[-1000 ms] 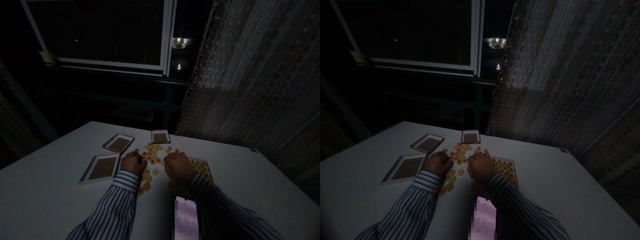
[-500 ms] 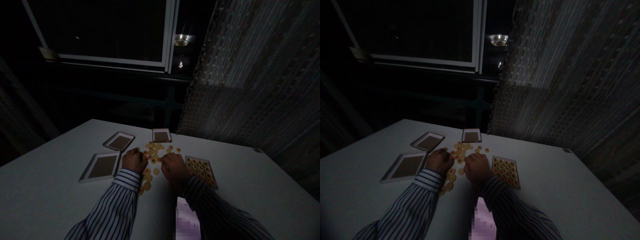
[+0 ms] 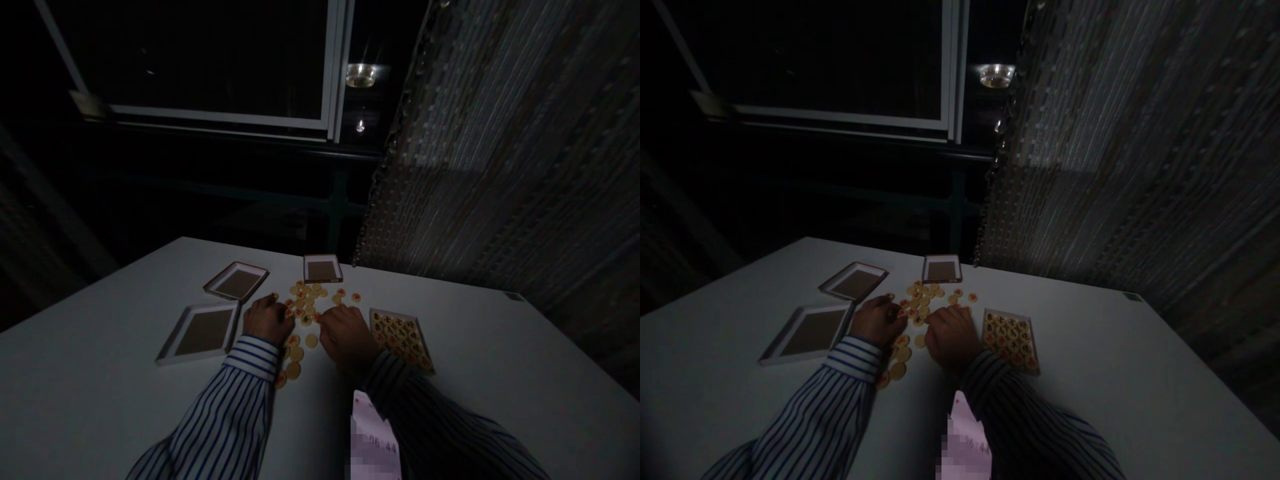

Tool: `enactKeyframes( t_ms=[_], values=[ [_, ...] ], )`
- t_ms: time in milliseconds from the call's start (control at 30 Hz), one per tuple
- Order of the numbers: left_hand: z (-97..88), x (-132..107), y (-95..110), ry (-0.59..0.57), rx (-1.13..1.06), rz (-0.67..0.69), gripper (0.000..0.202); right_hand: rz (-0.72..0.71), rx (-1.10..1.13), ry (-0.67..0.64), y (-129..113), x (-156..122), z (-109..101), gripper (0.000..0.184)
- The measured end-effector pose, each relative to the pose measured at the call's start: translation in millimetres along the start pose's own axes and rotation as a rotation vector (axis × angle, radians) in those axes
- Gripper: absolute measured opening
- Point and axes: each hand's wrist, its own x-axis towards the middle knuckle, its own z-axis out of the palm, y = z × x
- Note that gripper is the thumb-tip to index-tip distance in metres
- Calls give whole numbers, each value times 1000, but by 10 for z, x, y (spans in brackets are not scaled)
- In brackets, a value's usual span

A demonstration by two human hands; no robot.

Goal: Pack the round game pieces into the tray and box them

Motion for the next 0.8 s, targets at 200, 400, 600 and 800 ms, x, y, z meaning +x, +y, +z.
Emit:
enactKeyframes(
  t_ms=[200, 400, 600, 800],
  values=[
    [54, 12, -29, 14, -31, -15, 31, -10, -27, -3, -10, -2, 15, 18],
    [30, 32, -57, 115, -98, 91, 31, -6, -14, -9, -17, -12, -9, 19],
    [-12, 50, -52, 195, -190, 168, 30, -4, -22, -13, -27, -11, -31, 19],
    [-62, 37, -23, 329, -270, 272, 24, 10, -17, -17, -25, -9, -18, 18]
  ],
)
